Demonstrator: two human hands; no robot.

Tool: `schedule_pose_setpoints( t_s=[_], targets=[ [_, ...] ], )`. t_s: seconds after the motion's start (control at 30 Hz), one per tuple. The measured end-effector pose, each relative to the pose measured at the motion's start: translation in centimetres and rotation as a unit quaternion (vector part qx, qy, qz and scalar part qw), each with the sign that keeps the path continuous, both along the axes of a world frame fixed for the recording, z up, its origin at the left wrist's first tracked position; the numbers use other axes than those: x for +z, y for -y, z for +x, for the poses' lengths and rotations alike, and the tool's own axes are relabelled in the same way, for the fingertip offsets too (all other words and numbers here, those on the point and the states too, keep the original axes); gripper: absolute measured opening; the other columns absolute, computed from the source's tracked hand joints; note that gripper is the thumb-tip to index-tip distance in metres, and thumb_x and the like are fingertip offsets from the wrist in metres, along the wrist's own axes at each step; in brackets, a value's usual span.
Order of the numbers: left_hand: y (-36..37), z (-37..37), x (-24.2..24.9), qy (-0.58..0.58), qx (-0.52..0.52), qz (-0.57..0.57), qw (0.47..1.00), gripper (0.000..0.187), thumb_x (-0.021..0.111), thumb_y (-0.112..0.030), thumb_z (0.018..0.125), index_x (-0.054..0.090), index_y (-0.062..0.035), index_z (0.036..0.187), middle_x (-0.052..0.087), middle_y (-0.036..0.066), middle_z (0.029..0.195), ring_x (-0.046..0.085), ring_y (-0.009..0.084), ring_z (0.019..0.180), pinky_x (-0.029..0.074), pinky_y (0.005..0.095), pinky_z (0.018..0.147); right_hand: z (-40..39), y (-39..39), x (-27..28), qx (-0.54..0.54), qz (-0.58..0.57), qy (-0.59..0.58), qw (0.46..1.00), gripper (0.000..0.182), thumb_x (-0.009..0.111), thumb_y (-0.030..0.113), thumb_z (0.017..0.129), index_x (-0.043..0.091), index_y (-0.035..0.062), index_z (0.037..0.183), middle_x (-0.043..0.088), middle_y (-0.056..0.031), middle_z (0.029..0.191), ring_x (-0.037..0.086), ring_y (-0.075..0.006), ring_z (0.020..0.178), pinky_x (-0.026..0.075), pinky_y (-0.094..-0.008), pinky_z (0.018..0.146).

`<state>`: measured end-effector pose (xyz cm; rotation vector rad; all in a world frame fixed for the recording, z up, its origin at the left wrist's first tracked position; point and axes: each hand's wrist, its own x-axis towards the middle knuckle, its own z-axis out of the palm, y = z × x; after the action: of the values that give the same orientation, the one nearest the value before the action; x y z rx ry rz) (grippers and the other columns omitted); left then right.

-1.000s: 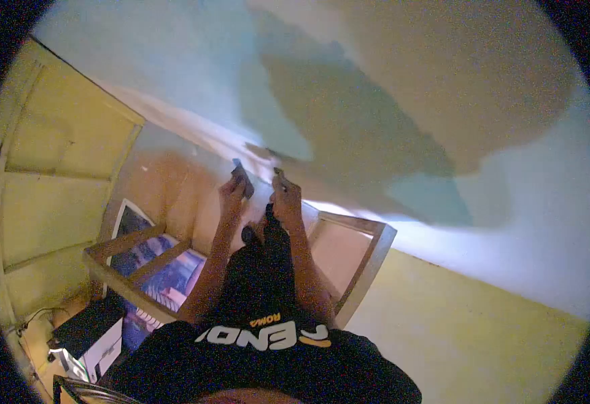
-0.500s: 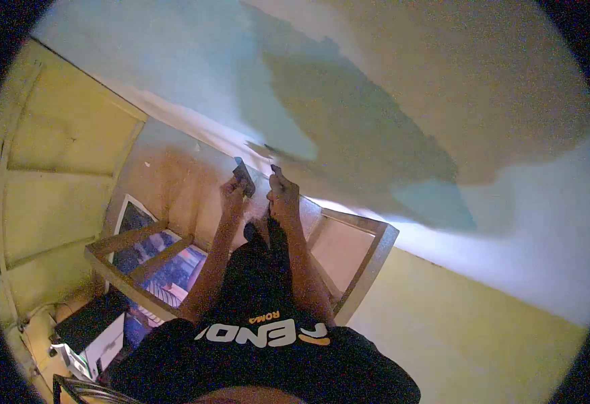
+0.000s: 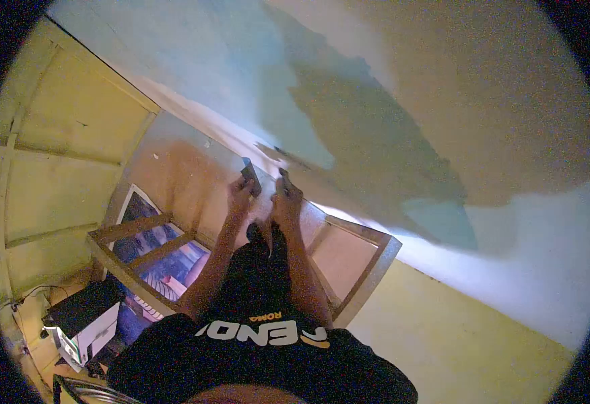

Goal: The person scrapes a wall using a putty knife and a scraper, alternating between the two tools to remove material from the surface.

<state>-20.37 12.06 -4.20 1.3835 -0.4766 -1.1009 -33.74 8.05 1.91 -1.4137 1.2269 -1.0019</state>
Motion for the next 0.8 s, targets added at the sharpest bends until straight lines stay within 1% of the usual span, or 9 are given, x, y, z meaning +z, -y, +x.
schedule_pose_setpoints(
  t_s=[0.13,0.23,0.4,0.5,0.53,0.63,0.7,0.77,0.8],
  targets=[
    [-0.6,0.9,0.6,0.069,-0.011,0.006,0.998,0.013,0.057,-0.007,0.091,0.066,0.0015,0.092,0.059,-0.002,0.073,0.051,0.0069,0.066,0.042,0.0258,0.058,1.7,-0.1,5.4,-0.027,0.258,0.088,0.962,0.039,0.053,0.028,0.098,0.057,0.0108,0.133,0.042,0.0051,0.057,0.035,-0.0037,0.040,0.028,-0.0228,0.033],
    [-0.1,0.9,-0.6,0.049,0.010,0.002,0.999,0.013,0.056,-0.007,0.091,0.064,0.0008,0.085,0.056,-0.003,0.069,0.050,0.0071,0.064,0.041,0.0260,0.057,1.7,-0.2,4.5,-0.011,0.190,0.112,0.975,0.042,0.052,0.030,0.098,0.054,0.0100,0.135,0.042,0.0051,0.057,0.035,-0.0036,0.040,0.028,-0.0230,0.032],
    [-0.2,0.8,-2.2,0.002,-0.008,-0.039,0.999,0.014,0.055,-0.006,0.092,0.064,0.0010,0.084,0.057,-0.002,0.070,0.051,0.0075,0.067,0.041,0.0267,0.059,-1.0,0.3,4.8,0.026,0.177,0.027,0.984,0.045,0.051,0.032,0.099,0.051,0.0119,0.139,0.042,0.0032,0.054,0.032,-0.0050,0.036,0.029,-0.0235,0.031],
    [-0.1,0.4,-0.2,0.027,0.005,-0.005,1.000,0.014,0.055,-0.006,0.092,0.065,0.0015,0.084,0.058,-0.002,0.071,0.051,0.0072,0.065,0.040,0.0259,0.059,0.5,-0.3,4.6,-0.008,0.201,0.041,0.979,0.044,0.052,0.033,0.099,0.051,0.0146,0.139,0.043,0.0029,0.054,0.033,-0.0053,0.035,0.028,-0.0233,0.031],
    [-0.2,0.3,0.1,0.035,-0.005,-0.002,0.999,0.014,0.056,-0.006,0.092,0.066,0.0017,0.086,0.058,-0.002,0.071,0.051,0.0071,0.066,0.041,0.0257,0.059,-0.1,-0.2,4.1,0.000,0.156,0.038,0.987,0.044,0.052,0.033,0.099,0.052,0.0162,0.139,0.043,0.0031,0.054,0.032,-0.0054,0.034,0.028,-0.0232,0.031],
    [0.1,0.8,-0.6,0.049,-0.018,-0.009,0.999,0.014,0.057,-0.006,0.091,0.067,0.0022,0.092,0.060,-0.002,0.073,0.052,0.0067,0.067,0.042,0.0250,0.060,-2.6,-0.2,6.5,0.011,0.246,0.097,0.964,0.043,0.053,0.034,0.098,0.052,0.0172,0.138,0.043,0.0029,0.054,0.033,-0.0055,0.035,0.029,-0.0233,0.032],
    [-0.2,0.2,-2.1,0.032,-0.007,-0.018,0.999,0.015,0.057,-0.006,0.091,0.068,0.0023,0.096,0.061,-0.002,0.075,0.052,0.0065,0.067,0.043,0.0247,0.061,-3.0,0.3,0.3,0.062,0.070,-0.034,0.995,0.045,0.052,0.032,0.098,0.051,0.0108,0.137,0.047,-0.0027,0.062,0.040,-0.0091,0.044,0.035,-0.0270,0.040],
    [-0.2,0.2,-2.7,0.025,-0.020,-0.012,0.999,0.016,0.057,-0.006,0.091,0.068,0.0023,0.099,0.061,-0.002,0.077,0.052,0.0063,0.068,0.043,0.0247,0.062,0.0,-0.3,5.9,0.018,0.200,-0.054,0.978,0.047,0.049,0.025,0.097,0.049,-0.0022,0.136,0.057,-0.0141,0.078,0.052,-0.0166,0.060,0.046,-0.0340,0.057],
    [-0.1,0.5,-2.7,0.025,-0.028,-0.010,0.999,0.016,0.057,-0.006,0.091,0.068,0.0023,0.100,0.062,-0.002,0.077,0.052,0.0062,0.069,0.043,0.0248,0.063,-0.2,-0.5,5.1,0.012,0.171,-0.042,0.984,0.047,0.049,0.028,0.098,0.050,0.0003,0.135,0.055,-0.0115,0.074,0.049,-0.0144,0.056,0.044,-0.0320,0.052]
  ],
)
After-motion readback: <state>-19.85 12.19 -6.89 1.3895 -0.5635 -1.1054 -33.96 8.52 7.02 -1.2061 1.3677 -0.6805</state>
